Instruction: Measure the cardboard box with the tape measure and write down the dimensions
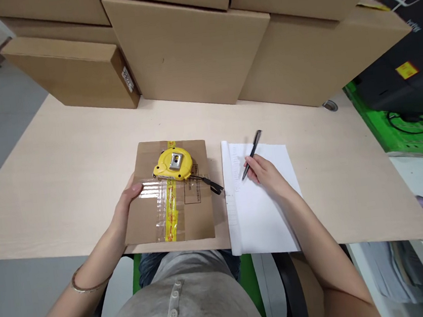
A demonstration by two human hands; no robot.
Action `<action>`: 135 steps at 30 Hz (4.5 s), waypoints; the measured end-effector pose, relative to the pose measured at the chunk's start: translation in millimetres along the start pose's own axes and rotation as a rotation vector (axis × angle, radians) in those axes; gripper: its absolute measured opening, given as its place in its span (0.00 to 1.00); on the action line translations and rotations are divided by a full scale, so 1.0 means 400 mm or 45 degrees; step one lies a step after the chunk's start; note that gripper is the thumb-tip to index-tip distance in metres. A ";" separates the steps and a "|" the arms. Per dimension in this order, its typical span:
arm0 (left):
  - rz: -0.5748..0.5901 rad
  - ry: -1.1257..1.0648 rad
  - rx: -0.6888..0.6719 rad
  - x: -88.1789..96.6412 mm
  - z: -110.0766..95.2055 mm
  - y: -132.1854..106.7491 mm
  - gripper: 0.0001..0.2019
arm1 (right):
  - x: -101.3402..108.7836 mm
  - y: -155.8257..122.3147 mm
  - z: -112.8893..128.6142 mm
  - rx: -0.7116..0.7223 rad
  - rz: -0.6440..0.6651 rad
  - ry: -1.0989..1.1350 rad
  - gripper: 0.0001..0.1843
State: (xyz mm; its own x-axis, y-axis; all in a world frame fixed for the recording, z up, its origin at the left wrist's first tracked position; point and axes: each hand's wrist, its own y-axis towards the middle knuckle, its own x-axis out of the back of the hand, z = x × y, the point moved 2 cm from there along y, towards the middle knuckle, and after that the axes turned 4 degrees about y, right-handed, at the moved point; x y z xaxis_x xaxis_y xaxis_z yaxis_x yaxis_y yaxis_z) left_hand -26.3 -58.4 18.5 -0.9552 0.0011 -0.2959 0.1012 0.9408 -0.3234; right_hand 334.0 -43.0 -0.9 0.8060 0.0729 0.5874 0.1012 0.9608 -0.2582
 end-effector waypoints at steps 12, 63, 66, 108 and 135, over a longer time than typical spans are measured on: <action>0.023 0.013 0.023 0.019 0.015 0.009 0.41 | -0.064 -0.022 -0.082 0.140 0.106 0.536 0.29; 0.084 0.157 -0.148 0.045 0.064 0.015 0.34 | -0.072 -0.037 -0.076 0.308 -0.096 0.255 0.24; 0.090 0.158 -0.158 0.043 0.063 0.015 0.34 | -0.072 -0.037 -0.076 0.310 -0.102 0.259 0.24; 0.035 0.210 -0.193 0.044 0.062 0.016 0.31 | -0.069 -0.041 -0.079 0.301 -0.052 0.217 0.22; 0.103 0.208 -0.258 0.063 0.090 0.030 0.33 | -0.073 -0.043 -0.070 0.288 -0.037 0.211 0.21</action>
State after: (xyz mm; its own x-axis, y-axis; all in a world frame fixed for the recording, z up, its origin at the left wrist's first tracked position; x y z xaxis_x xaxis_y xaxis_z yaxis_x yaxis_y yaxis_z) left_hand -38.9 -59.4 -25.3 -0.9801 0.1179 -0.1595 0.1368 0.9841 -0.1132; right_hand 325.2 -69.0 -35.1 0.8910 0.0177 0.4536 0.0079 0.9985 -0.0546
